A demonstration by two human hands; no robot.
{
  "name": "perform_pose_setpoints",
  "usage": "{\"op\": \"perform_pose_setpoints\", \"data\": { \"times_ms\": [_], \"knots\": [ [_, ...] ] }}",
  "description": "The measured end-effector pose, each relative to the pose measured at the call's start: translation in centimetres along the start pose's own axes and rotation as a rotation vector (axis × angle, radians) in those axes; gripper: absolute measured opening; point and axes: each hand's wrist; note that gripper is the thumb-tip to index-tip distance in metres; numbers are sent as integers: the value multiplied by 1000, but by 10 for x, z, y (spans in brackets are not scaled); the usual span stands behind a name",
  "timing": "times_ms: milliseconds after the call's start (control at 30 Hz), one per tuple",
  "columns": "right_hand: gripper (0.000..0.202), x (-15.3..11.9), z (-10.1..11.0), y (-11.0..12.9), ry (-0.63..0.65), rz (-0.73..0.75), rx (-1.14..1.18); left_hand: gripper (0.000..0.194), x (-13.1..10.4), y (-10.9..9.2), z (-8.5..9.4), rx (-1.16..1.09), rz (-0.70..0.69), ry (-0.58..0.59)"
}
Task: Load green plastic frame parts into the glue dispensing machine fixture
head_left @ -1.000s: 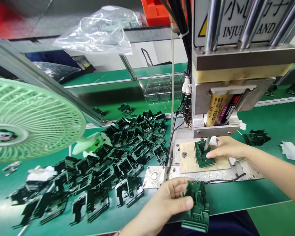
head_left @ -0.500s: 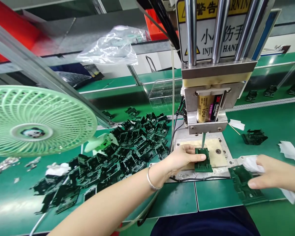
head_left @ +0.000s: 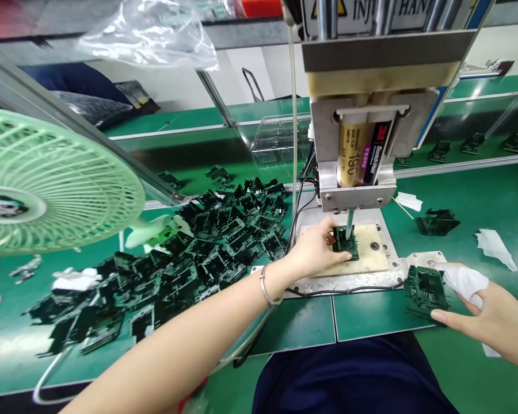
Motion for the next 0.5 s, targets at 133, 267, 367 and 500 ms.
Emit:
{"op": "perform_pose_setpoints", "data": {
  "times_ms": [133, 267, 367, 500],
  "knots": [
    [61, 6, -2, 8, -17, 30, 32, 69, 1, 0, 2, 46, -3, 3],
    [66, -2, -4, 0, -66, 62, 40, 119, -33, 21, 8, 276, -161, -193],
    [72, -16, -11, -9, -45, 44, -10, 87, -78, 60, 11, 608, -438, -498],
    [77, -31, -28, -15, -62, 114, -220, 77, -114, 121, 10, 817, -503, -683]
  ]
}}
Point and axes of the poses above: each hand's wrist, its own x-axis towards the middle knuckle, its own z-axis out of the back of the hand, y = z × x, and after that the axes turned 10 degrees about z, right-handed
